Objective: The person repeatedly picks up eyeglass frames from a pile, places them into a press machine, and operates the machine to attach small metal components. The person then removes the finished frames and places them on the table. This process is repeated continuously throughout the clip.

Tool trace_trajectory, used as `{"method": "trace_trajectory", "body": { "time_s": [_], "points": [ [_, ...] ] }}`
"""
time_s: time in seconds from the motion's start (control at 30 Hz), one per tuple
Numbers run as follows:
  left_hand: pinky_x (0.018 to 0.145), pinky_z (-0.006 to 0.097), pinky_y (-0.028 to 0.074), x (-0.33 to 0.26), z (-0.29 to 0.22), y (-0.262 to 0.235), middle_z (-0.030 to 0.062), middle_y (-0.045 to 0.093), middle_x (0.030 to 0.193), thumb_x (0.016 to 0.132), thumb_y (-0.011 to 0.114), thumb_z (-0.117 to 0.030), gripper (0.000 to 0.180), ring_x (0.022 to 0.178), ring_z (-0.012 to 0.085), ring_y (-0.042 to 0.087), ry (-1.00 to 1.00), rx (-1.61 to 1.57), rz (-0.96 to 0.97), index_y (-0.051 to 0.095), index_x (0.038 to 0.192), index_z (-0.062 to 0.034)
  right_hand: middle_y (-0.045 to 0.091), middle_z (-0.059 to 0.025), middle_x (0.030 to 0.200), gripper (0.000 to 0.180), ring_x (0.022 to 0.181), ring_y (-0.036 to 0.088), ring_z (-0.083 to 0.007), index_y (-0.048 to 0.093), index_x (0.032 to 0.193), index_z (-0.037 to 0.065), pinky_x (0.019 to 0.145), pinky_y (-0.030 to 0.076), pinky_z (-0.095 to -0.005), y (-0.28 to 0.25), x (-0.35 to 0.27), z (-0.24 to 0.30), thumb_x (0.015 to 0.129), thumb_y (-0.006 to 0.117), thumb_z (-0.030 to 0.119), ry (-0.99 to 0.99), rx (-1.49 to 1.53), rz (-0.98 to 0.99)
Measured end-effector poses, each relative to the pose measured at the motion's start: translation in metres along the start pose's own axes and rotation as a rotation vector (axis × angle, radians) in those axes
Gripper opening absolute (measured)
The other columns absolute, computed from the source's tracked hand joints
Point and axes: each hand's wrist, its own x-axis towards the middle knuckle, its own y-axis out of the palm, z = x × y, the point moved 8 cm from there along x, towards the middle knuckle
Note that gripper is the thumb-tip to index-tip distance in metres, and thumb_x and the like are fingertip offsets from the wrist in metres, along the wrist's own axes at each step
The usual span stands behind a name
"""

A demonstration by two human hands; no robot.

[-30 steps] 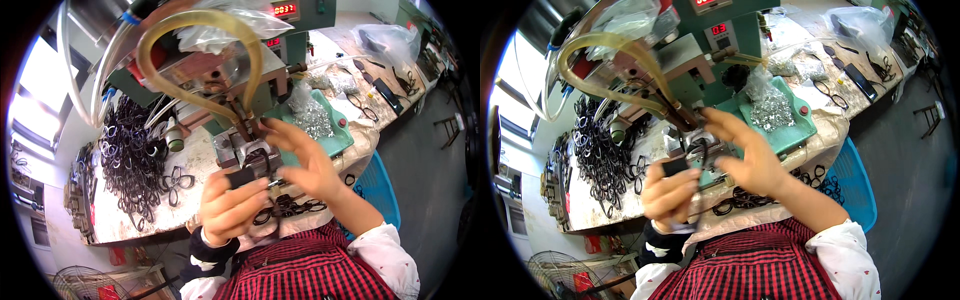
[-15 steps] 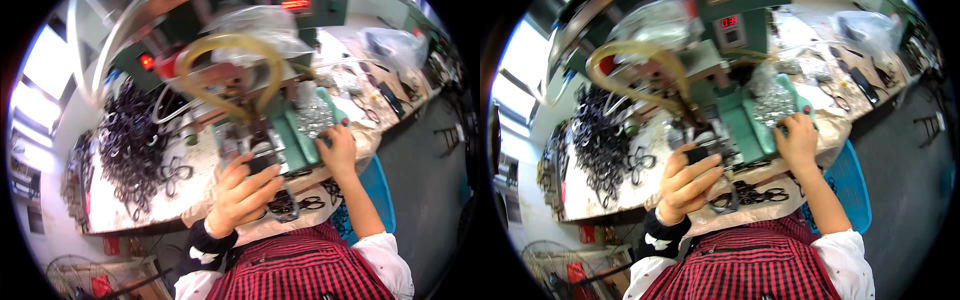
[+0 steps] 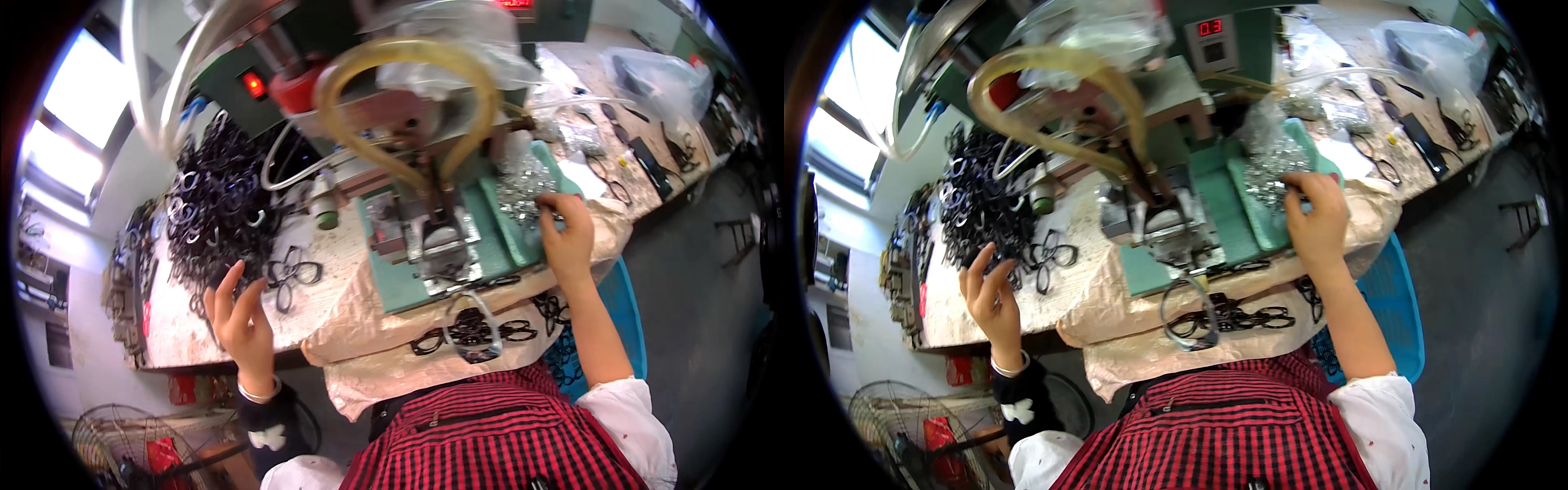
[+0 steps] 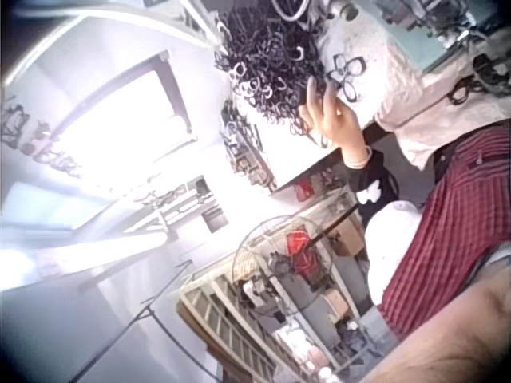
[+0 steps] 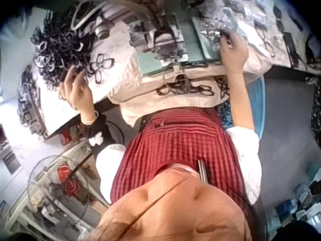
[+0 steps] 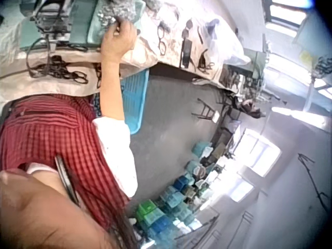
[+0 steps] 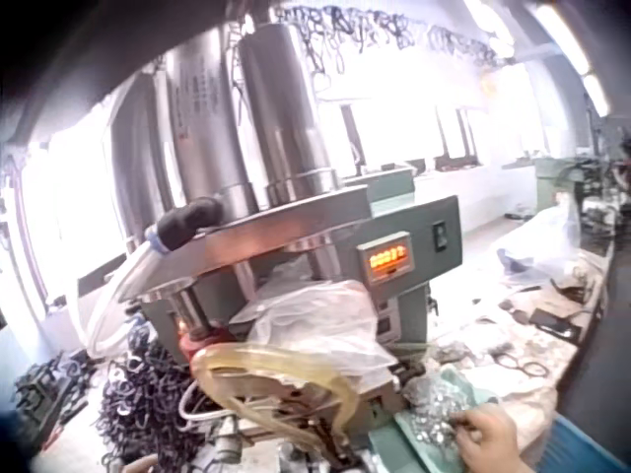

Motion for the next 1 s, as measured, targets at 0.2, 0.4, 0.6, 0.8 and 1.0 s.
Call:
{"method": "trace_trajectory", "body": {
  "time_s": [0.2, 0.4, 0.6, 0.8, 1.0],
  "points": [
    [0.087, 0.042, 0.051, -0.078, 0.090, 0.131, 0.0147, 0.065, 0.129, 0.075, 0.065, 0.002, 0.021, 0.099, 0.0363, 0.060, 0.016, -0.077, 0.318, 0.074, 0.093, -0.0064, 0.065, -0.0088, 0.088, 0.013, 0.091, 0.062, -0.0304, 0.072, 0.088, 0.007, 0.082, 0.050, -0.0409, -0.006, -0.010, -0.004, 0.075, 0.073, 0.008, 0.121, -0.093, 0.214],
    [0.095, 0.040, 0.049, -0.014, 0.054, 0.180, 0.0167, 0.068, 0.121, 0.082, 0.070, -0.005, 0.016, 0.108, 0.0366, 0.063, -0.134, -0.423, 0.364, 0.074, 0.097, -0.0056, 0.063, -0.0080, 0.087, 0.011, 0.090, 0.062, -0.0306, 0.069, 0.082, 0.008, 0.078, 0.049, -0.0431, 0.006, -0.012, 0.002, 0.073, 0.075, 0.010, 0.109, -0.315, 0.220],
    [0.079, 0.028, 0.047, 0.015, 0.028, 0.126, 0.0064, 0.063, 0.091, 0.099, 0.061, -0.009, 0.011, 0.085, 0.0162, 0.060, -0.425, -0.718, -0.144, 0.061, 0.094, 0.0013, 0.067, -0.0108, 0.085, 0.015, 0.082, 0.063, -0.0335, 0.067, 0.092, 0.005, 0.075, 0.050, -0.0413, -0.011, -0.021, -0.003, 0.078, 0.073, 0.005, 0.116, -0.128, 0.046],
    [0.059, 0.020, 0.040, -0.009, -0.018, 0.075, 0.0005, 0.058, 0.091, 0.106, 0.053, -0.019, 0.013, 0.068, 0.0057, 0.049, -0.708, -1.230, -0.333, 0.057, 0.103, -0.0070, 0.069, -0.0133, 0.089, 0.013, 0.084, 0.064, -0.0321, 0.071, 0.093, 0.002, 0.076, 0.050, -0.0392, -0.009, -0.010, 0.011, 0.082, 0.067, -0.004, -0.115, -0.057, -0.048],
    [0.071, 0.030, 0.050, 0.022, -0.116, -0.021, 0.0149, 0.061, 0.102, 0.105, 0.051, -0.020, 0.012, 0.084, 0.0190, 0.057, 0.058, -1.233, -0.476, 0.054, 0.111, -0.0095, 0.070, -0.0105, 0.094, 0.016, 0.089, 0.067, -0.0225, 0.073, 0.096, 0.001, 0.082, 0.051, -0.0319, 0.020, 0.022, 0.051, 0.081, 0.069, -0.004, 0.103, 0.427, 0.069]
  ]
}}
